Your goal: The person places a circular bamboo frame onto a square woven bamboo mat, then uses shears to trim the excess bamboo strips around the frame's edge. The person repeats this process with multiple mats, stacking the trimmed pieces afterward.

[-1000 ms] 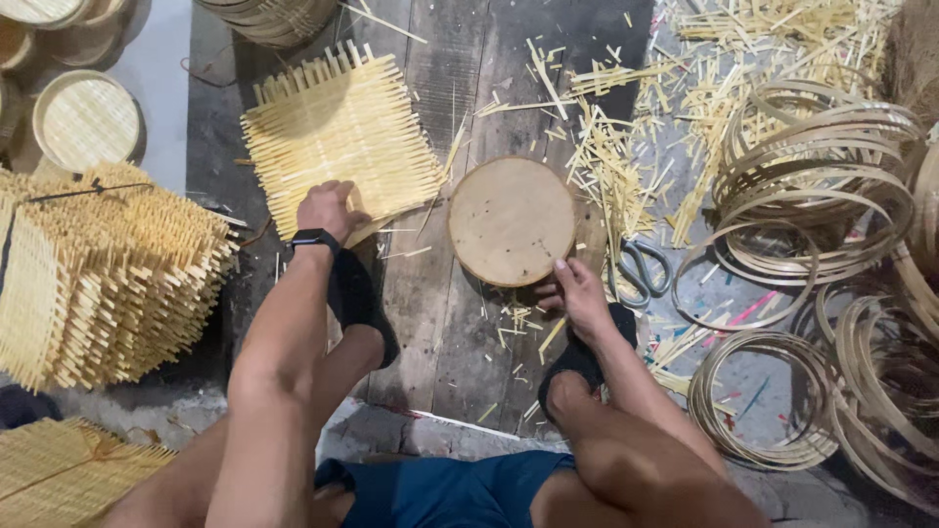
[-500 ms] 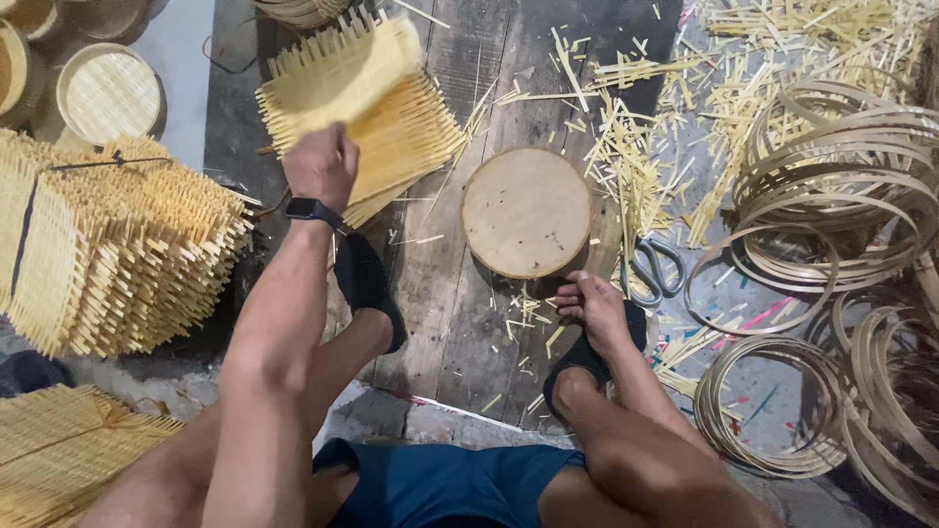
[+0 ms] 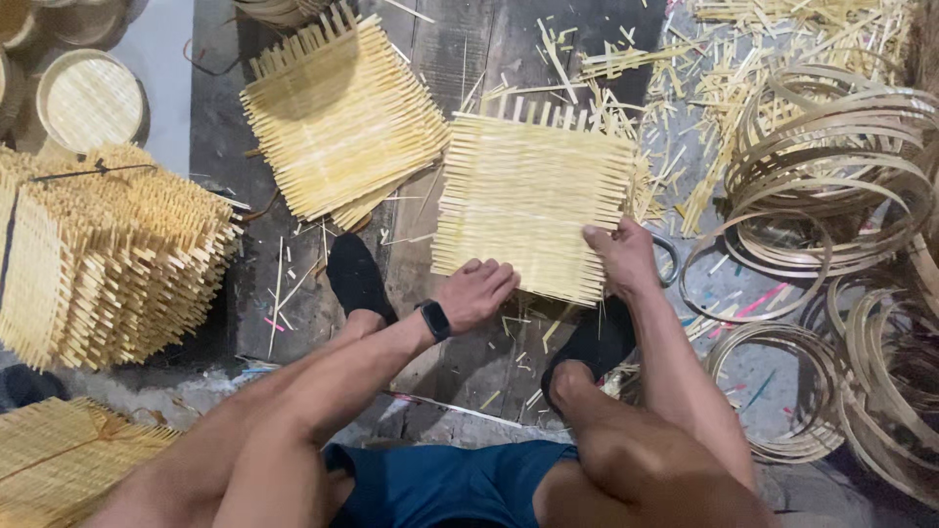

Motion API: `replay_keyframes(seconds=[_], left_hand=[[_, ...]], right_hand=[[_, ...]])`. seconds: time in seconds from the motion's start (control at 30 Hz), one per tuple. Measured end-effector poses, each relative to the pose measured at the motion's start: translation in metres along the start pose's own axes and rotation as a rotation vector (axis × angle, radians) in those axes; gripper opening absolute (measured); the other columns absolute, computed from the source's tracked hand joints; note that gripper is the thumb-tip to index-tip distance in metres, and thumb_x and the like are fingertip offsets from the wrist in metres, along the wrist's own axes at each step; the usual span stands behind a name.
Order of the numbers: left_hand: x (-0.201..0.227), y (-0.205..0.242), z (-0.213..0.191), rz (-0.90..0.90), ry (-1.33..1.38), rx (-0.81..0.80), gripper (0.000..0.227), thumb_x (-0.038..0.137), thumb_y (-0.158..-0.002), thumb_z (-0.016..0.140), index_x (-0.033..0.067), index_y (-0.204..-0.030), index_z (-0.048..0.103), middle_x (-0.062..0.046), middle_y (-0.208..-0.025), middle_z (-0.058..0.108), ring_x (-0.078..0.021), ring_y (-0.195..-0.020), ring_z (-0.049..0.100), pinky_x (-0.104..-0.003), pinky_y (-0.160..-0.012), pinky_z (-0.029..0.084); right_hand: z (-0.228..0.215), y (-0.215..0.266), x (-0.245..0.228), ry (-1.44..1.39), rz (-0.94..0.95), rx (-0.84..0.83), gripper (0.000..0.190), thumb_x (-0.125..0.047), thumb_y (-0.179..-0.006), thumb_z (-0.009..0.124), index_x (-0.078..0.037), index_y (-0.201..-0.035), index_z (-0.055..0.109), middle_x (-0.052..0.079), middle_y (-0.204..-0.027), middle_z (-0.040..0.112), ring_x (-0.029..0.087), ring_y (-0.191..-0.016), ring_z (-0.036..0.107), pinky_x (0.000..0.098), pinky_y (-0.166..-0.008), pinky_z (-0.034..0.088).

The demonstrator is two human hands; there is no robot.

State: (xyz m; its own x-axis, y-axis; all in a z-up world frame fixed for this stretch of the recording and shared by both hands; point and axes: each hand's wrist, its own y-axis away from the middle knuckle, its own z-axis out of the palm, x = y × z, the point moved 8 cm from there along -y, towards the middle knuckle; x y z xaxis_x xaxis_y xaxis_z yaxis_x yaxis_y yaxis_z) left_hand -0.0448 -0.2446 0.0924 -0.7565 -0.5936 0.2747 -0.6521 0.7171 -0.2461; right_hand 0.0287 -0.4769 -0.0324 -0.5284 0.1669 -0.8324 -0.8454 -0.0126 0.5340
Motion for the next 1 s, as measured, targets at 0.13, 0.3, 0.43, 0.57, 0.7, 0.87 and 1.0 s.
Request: replay_keyframes(seconds=[0.13, 0.3, 0.43, 0.57, 0.7, 0.87, 1.0], left_hand=[[-0.068, 0.014, 0.019, -0.447, 0.281, -0.068, 0.037, 0.025, -0.093, 0.076, 0.0096, -0.120, 0.056, -0.008, -0.107, 0.061, -0.0232, -0.102, 0.057, -0.041, -0.088, 0.049], [-0.204, 0.071, 0.050, -1.194, 0.604, 0.214, 0.045, 0.026, -0.072, 0.089, 0.0008, -0.105, 0.072, -0.007, -0.095, 0.073, -0.0174, -0.082, 0.064, -0.034, -0.074, 0.053], [-0.217, 0.098, 0.103, -1.401, 1.021, 0.072, 0.029, 0.017, -0.082, 0.088, -0.0031, -0.096, 0.074, -0.007, -0.085, 0.068, -0.0139, -0.067, 0.055, -0.032, -0.059, 0.045], [-0.213, 0.089, 0.093, -1.224, 1.111, 0.218, 0.027, 0.010, -0.079, 0.083, 0.0015, -0.103, 0.075, -0.005, -0.095, 0.077, -0.0102, -0.080, 0.069, -0.026, -0.072, 0.056], [-0.201, 0.092, 0.075, -1.366, 1.127, 0.157, 0.030, 0.008, -0.080, 0.079, 0.0016, -0.109, 0.072, -0.005, -0.097, 0.076, -0.0119, -0.080, 0.070, -0.029, -0.069, 0.053], [-0.197, 0.071, 0.053, -1.224, 1.168, 0.209, 0.044, 0.009, -0.083, 0.082, -0.0055, -0.122, 0.068, -0.009, -0.106, 0.075, -0.0124, -0.088, 0.069, -0.026, -0.079, 0.055], [-0.196, 0.085, 0.030, -1.520, 1.055, 0.337, 0.066, 0.014, -0.085, 0.079, 0.0001, -0.142, 0.049, -0.012, -0.106, 0.065, -0.0199, -0.077, 0.061, -0.031, -0.062, 0.051]], right_hand=[[0.010, 0.000, -0.004, 0.085, -0.052, 0.031, 0.028, -0.005, -0.089, 0.075, 0.002, -0.116, 0.069, 0.006, -0.105, 0.075, 0.010, -0.086, 0.069, 0.0263, -0.079, 0.057], [0.015, 0.007, -0.017, 0.129, -0.068, 0.070, 0.031, -0.004, -0.088, 0.077, 0.001, -0.117, 0.070, 0.006, -0.103, 0.075, 0.010, -0.084, 0.067, 0.0265, -0.076, 0.055], [0.018, 0.012, -0.025, 0.185, -0.115, 0.134, 0.031, -0.004, -0.087, 0.080, 0.003, -0.116, 0.071, 0.007, -0.100, 0.075, 0.010, -0.083, 0.066, 0.0255, -0.073, 0.053], [0.017, 0.009, -0.024, 0.212, -0.196, 0.207, 0.032, -0.005, -0.083, 0.082, 0.003, -0.111, 0.069, 0.004, -0.097, 0.077, 0.009, -0.083, 0.071, 0.0241, -0.074, 0.057], [-0.008, 0.007, -0.010, 0.352, -0.307, 0.304, 0.028, -0.006, -0.088, 0.081, 0.001, -0.111, 0.068, 0.006, -0.095, 0.072, 0.010, -0.082, 0.065, 0.0256, -0.071, 0.054], [-0.127, 0.048, 0.000, 0.498, -0.454, 0.769, 0.025, -0.012, -0.095, 0.075, -0.004, -0.117, 0.065, 0.009, -0.099, 0.066, 0.016, -0.085, 0.065, 0.0291, -0.078, 0.055], [-0.180, 0.078, 0.009, 1.355, -0.366, 0.774, 0.050, -0.033, -0.067, 0.092, -0.002, -0.100, 0.072, 0.020, -0.093, 0.067, 0.039, -0.087, 0.065, 0.0458, -0.075, 0.055]])
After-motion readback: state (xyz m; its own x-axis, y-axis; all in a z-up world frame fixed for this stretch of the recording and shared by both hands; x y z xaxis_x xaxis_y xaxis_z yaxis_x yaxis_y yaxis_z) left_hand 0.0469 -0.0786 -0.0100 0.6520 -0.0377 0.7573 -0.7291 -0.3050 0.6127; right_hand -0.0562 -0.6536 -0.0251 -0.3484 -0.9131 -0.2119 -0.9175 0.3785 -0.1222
